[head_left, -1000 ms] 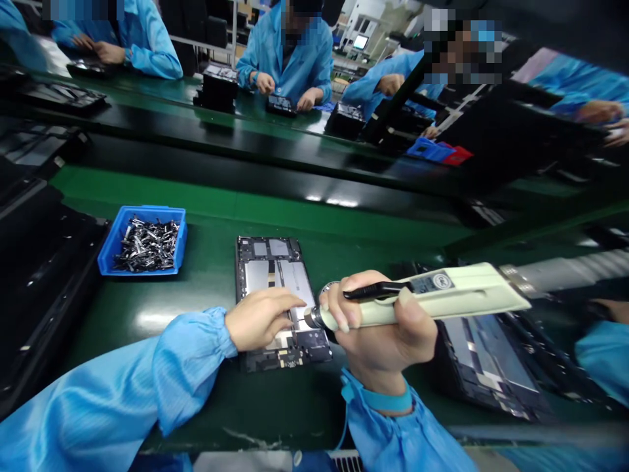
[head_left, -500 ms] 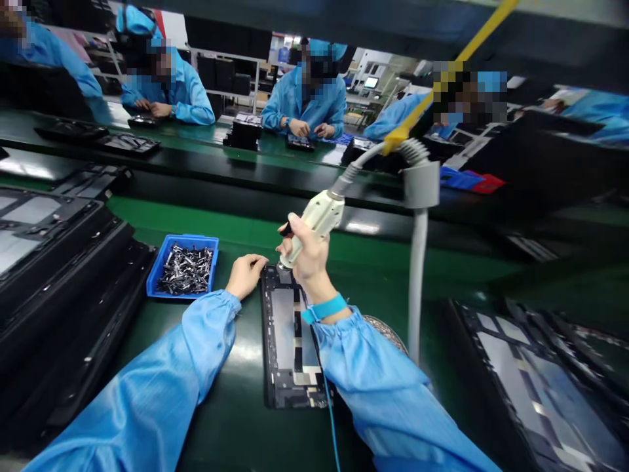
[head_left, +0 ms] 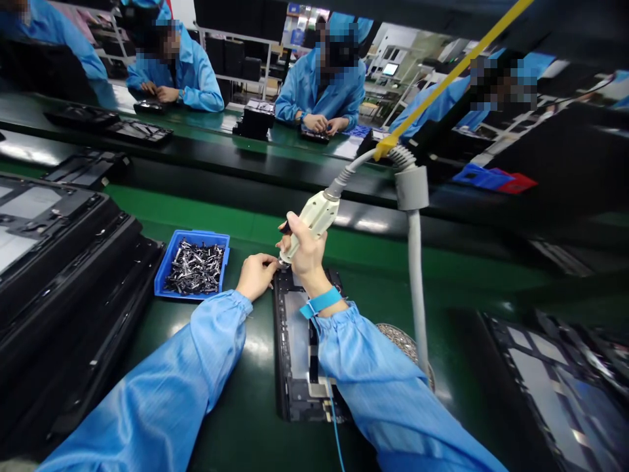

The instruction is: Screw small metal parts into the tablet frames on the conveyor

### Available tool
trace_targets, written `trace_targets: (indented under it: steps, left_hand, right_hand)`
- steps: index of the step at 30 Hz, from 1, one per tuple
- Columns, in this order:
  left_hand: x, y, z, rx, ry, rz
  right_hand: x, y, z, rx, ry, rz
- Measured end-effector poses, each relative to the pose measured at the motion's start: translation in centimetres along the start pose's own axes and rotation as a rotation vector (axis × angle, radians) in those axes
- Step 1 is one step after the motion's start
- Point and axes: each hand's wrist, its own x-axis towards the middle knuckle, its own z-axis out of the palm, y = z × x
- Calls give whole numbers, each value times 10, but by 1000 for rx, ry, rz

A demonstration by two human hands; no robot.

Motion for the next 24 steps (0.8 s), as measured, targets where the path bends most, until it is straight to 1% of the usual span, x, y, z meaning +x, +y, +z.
trace_targets:
  steps: [10, 12, 14, 15, 17, 18, 19, 20, 21, 22, 23, 24]
  left_hand:
    - [0, -4, 0, 54, 17, 17]
    - [2, -6, 0, 81, 22, 26]
    - [6, -6, -2, 118, 33, 40]
    - [9, -4, -4, 140, 41, 51]
    - [8, 3, -8, 198, 67, 85]
    - [3, 8, -8, 231, 92, 113]
    - [-7, 12, -7, 257, 128, 146]
    - [-23, 13, -4, 292, 156, 204]
    - [-45, 10, 1, 349, 156, 299]
    - [-70, 2, 8, 386, 165, 380]
    - [-96, -10, 17, 535, 60, 582]
    - [-121, -26, 26, 681, -51, 761]
  right_hand:
    - [-5, 6, 1, -7, 22, -5]
    - [-6, 3, 3, 4, 33, -10]
    - [-7, -8, 5, 36, 51, -40]
    - [-8, -19, 5, 69, 61, -67]
    - [-16, -47, 0, 159, 71, -138]
    - [-23, -63, -5, 205, 54, -170]
    - [-33, -81, -13, 245, 24, -196]
    - [-45, -97, -24, 265, -30, -201]
    - [-60, -112, -38, 279, -97, -194]
    - [-77, -124, -54, 283, -149, -177]
    - [-96, -133, -71, 271, -184, -160]
    - [-115, -139, -89, 249, -189, -159]
